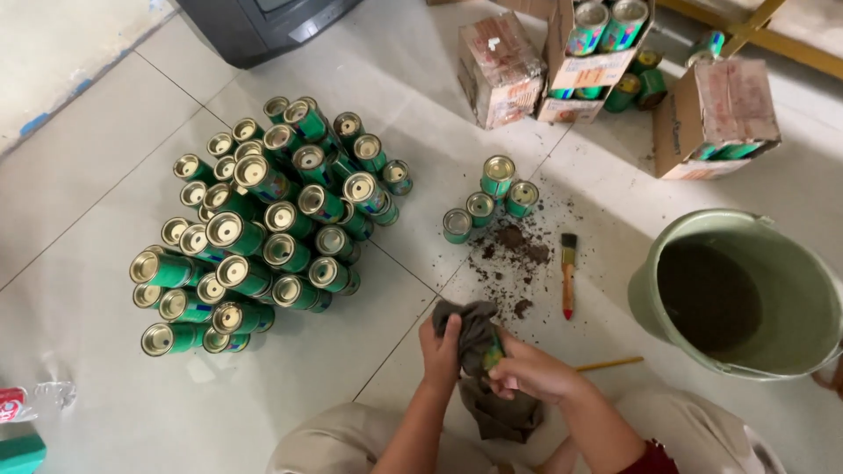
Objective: Cleaning dirt and debris from the bottom of metal cans using a brush and a cloth.
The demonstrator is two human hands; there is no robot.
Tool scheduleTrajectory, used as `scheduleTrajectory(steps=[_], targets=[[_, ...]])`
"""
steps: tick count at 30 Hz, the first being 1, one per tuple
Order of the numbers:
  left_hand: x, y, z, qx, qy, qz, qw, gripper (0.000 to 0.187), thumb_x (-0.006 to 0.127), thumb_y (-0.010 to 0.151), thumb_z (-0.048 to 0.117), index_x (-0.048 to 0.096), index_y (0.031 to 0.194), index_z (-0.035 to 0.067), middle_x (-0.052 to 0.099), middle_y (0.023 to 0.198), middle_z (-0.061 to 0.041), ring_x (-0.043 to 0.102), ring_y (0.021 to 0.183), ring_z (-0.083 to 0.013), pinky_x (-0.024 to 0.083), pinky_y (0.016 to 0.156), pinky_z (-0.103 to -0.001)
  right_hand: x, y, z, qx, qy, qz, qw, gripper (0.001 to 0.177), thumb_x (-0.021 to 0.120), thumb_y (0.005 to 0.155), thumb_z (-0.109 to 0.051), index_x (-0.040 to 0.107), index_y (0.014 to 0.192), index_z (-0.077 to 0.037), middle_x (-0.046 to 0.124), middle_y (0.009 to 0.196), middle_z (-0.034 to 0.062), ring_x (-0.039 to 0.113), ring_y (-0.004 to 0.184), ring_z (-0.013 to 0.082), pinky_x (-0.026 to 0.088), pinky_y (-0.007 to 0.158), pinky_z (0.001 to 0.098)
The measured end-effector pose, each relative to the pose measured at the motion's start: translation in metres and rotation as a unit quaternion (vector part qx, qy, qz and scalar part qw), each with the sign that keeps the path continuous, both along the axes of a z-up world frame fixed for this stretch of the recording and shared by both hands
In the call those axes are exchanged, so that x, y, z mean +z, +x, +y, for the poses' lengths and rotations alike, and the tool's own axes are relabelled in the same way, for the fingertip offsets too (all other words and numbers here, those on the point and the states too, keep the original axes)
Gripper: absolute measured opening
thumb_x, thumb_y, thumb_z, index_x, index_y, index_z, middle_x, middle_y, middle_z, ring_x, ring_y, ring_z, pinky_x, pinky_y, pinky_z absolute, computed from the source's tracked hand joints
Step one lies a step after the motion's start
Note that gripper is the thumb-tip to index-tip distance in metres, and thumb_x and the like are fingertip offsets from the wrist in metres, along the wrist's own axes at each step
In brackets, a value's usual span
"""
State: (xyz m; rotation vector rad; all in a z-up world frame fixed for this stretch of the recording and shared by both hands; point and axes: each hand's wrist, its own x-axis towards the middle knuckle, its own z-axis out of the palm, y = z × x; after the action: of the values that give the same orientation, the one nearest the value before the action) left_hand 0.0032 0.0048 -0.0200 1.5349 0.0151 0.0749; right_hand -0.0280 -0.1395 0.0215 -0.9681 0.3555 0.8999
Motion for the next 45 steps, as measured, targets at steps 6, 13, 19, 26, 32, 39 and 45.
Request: scheduleTrajectory(steps=[6, 13, 19, 26, 32, 39, 45], targets=[[-0.020, 0.003, 0.002, 0.055, -0.157, 0.220, 0.961, 0.040, 0.056, 0.073, 0.041, 0.054, 0.073, 0.000, 0.056, 0.069, -0.011, 0.056, 0.065, -0.0212, 0.045, 0.053, -0.032, 0.006, -0.006, 0.013, -0.045, 0.146, -0.009, 0.988, 0.059, 0.057, 0.075, -0.030, 0.032, 0.127, -0.017, 0.050, 0.083, 0.0070, 0.043, 0.047, 0.0121, 0.026, 0.035, 0.0216], [0.004, 0.006, 0.005, 0.002, -0.124, 0.014, 0.992, 0.039, 0.047, 0.083, 0.039, 0.054, 0.069, 0.003, 0.053, 0.066, -0.003, 0.051, 0.062, -0.0155, 0.040, 0.053, -0.029, -0.011, -0.003, 0.013, -0.073, 0.125, 0.029, 0.989, 0.034, 0.052, 0.078, -0.038, 0.046, 0.095, -0.010, 0.047, 0.067, 0.0049, 0.043, 0.044, 0.0117, 0.025, 0.033, 0.0206], [-0.009, 0.002, -0.001, -0.065, 0.174, -0.089, 0.979, 0.039, 0.044, 0.087, 0.035, 0.033, 0.057, 0.012, 0.030, 0.052, -0.001, 0.034, 0.046, -0.0152, 0.025, 0.045, -0.031, 0.034, 0.003, 0.028, 0.133, -0.325, -0.090, 0.932, 0.067, 0.043, 0.084, -0.016, 0.004, 0.137, -0.024, 0.053, 0.072, 0.0113, 0.052, 0.053, 0.0179, 0.044, 0.053, 0.0310], [0.003, 0.001, -0.002, 0.005, 0.167, 0.073, 0.983, 0.041, 0.051, 0.082, 0.035, 0.035, 0.053, 0.012, 0.032, 0.047, 0.002, 0.032, 0.045, -0.0094, 0.025, 0.044, -0.029, 0.046, -0.001, 0.033, 0.234, -0.494, -0.181, 0.818, 0.064, 0.043, 0.085, -0.018, 0.005, 0.136, -0.017, 0.018, 0.127, 0.0139, 0.044, 0.059, 0.0241, 0.040, 0.049, 0.0328], [0.018, 0.003, -0.006, -0.022, 0.010, -0.100, 0.995, 0.037, 0.051, 0.087, 0.027, 0.037, 0.056, 0.013, 0.032, 0.047, 0.000, 0.027, 0.044, -0.0079, 0.029, 0.045, -0.023, -0.005, -0.012, -0.001, -0.078, -0.079, -0.029, 0.993, 0.060, 0.045, 0.083, -0.019, 0.016, 0.134, -0.007, 0.047, 0.073, 0.0199, 0.043, 0.043, 0.0188, 0.032, 0.032, 0.0244], [0.007, 0.003, 0.003, 0.097, 0.110, -0.125, 0.981, 0.035, 0.048, 0.089, 0.027, 0.041, 0.060, 0.009, 0.037, 0.049, -0.005, 0.035, 0.043, -0.0156, 0.033, 0.045, -0.027, 0.014, 0.012, -0.030, -0.054, 0.221, -0.093, 0.969, 0.064, 0.035, 0.083, -0.057, 0.051, 0.094, 0.004, 0.046, 0.048, 0.0023, 0.033, 0.031, 0.0047, 0.028, 0.026, 0.0145], [0.037, 0.007, -0.006, 0.031, 0.039, 0.136, 0.990, 0.057, 0.059, 0.082, 0.018, 0.026, 0.121, -0.006, 0.040, 0.114, -0.031, 0.040, 0.111, -0.0417, 0.034, 0.092, -0.054, 0.002, 0.007, -0.031, -0.201, 0.079, -0.280, 0.935, 0.052, 0.048, 0.082, -0.017, 0.026, 0.125, 0.000, 0.041, 0.119, 0.0220, 0.043, 0.109, 0.0377, 0.033, 0.089, 0.0510]])
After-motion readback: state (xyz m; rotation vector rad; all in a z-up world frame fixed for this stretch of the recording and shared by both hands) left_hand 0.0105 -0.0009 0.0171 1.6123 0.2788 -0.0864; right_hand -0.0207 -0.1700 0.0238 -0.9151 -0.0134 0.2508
